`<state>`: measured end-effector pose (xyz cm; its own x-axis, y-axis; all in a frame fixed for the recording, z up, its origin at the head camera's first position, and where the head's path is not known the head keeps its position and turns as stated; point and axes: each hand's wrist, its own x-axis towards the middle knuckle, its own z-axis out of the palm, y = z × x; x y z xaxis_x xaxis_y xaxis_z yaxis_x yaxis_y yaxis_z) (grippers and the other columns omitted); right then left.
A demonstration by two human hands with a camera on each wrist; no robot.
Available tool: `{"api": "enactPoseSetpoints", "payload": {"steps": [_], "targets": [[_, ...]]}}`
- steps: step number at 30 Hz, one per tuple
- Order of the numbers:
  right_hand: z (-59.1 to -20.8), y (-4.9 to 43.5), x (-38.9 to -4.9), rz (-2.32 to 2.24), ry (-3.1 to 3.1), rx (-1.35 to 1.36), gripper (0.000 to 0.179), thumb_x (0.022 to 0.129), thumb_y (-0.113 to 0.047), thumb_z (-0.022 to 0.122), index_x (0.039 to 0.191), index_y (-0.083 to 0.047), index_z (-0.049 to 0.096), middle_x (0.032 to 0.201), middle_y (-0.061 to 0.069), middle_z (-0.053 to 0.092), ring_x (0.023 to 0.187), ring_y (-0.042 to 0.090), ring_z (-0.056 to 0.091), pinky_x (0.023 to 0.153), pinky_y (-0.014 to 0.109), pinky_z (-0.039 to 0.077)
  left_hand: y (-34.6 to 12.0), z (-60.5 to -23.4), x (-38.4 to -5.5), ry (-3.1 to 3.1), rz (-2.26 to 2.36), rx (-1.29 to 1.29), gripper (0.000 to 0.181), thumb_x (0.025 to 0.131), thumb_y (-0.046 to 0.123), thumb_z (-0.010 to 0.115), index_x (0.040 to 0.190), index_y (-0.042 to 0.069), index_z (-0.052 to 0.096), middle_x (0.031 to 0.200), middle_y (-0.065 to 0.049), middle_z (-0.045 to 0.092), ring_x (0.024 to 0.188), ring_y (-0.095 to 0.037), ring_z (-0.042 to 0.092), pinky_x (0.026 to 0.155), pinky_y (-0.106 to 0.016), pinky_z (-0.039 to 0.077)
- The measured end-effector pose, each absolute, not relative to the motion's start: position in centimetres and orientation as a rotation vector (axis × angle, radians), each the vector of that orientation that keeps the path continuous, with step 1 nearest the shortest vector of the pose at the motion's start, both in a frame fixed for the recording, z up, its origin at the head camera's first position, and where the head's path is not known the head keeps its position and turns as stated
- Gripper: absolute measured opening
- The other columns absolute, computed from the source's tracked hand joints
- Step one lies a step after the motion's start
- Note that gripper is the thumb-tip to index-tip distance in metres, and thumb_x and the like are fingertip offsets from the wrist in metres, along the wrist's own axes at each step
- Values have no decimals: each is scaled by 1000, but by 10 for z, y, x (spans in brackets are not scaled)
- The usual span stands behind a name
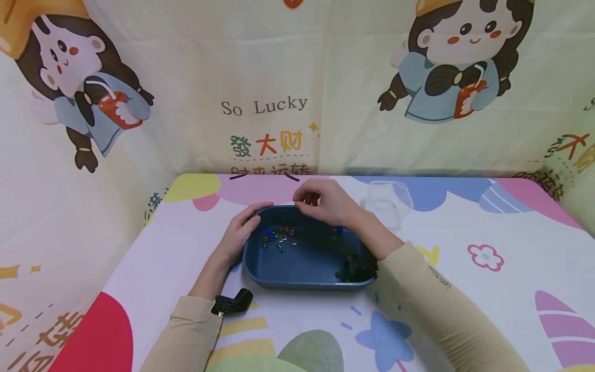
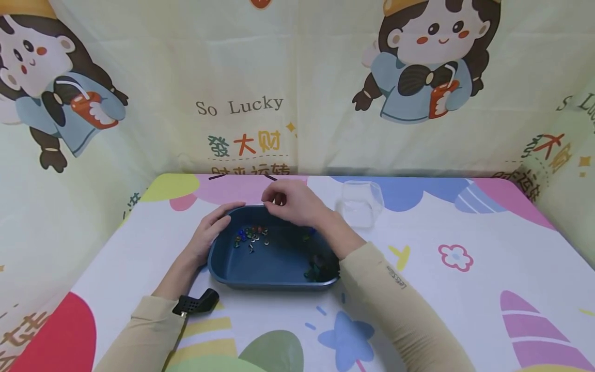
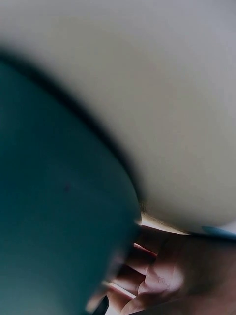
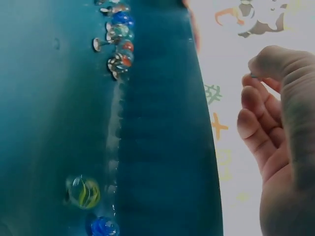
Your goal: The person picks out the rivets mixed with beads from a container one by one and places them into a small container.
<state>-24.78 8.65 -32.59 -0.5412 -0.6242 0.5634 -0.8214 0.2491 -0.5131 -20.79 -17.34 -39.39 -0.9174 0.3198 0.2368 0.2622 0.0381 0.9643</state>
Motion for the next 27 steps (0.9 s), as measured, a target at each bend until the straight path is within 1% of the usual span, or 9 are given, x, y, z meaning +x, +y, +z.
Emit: {"api": "enactPoseSetpoints", "payload": {"steps": [2, 5, 9, 15, 20, 27], "targets": [[-323, 88, -247, 1210, -2267, 1313, 10, 86, 1, 75, 95, -5, 73, 86, 1, 68, 69, 12, 57, 62, 30, 52, -174, -394, -208, 2234, 2052, 634, 41, 107, 10, 39, 145, -2, 48, 148, -19, 49, 134, -34, 46, 113, -47, 34], [-319, 89, -246, 1275, -2270, 1252, 9, 87, 0, 75, 95, -4, 73, 86, 1, 68, 71, 14, 58, 64, 29, 52, -174, -394, -207, 2229, 2055, 638, 41, 107, 9, 39, 145, -3, 48, 149, -19, 48, 135, -34, 45, 113, -50, 33], [-314, 92, -243, 1362, -2285, 1180, 9, 88, 0, 75, 96, -2, 74, 85, 2, 68, 72, 17, 59, 66, 27, 51, -173, -394, -208, 2235, 2051, 638, 41, 107, 11, 40, 145, -2, 48, 149, -18, 48, 136, -33, 45, 113, -49, 33], [-301, 97, -238, 1423, -2268, 1156, 9, 88, 1, 75, 97, -2, 74, 87, 3, 69, 73, 19, 60, 67, 27, 51, -174, -396, -208, 2258, 2041, 618, 41, 108, 13, 40, 145, 0, 49, 149, -16, 49, 136, -31, 45, 113, -49, 32], [-291, 108, -236, 1396, -2297, 1130, 9, 90, -1, 73, 98, -3, 74, 88, 2, 69, 74, 18, 60, 68, 28, 50, -173, -396, -209, 2243, 2050, 614, 41, 108, 13, 39, 145, -1, 49, 149, -17, 49, 136, -31, 46, 113, -49, 33], [-280, 127, -231, 1311, -2361, 1098, 10, 89, 0, 74, 99, -3, 74, 89, 2, 69, 75, 18, 59, 69, 26, 51, -173, -396, -210, 2237, 2053, 619, 42, 107, 13, 39, 145, -2, 49, 149, -19, 48, 135, -31, 45, 114, -48, 32]]}}
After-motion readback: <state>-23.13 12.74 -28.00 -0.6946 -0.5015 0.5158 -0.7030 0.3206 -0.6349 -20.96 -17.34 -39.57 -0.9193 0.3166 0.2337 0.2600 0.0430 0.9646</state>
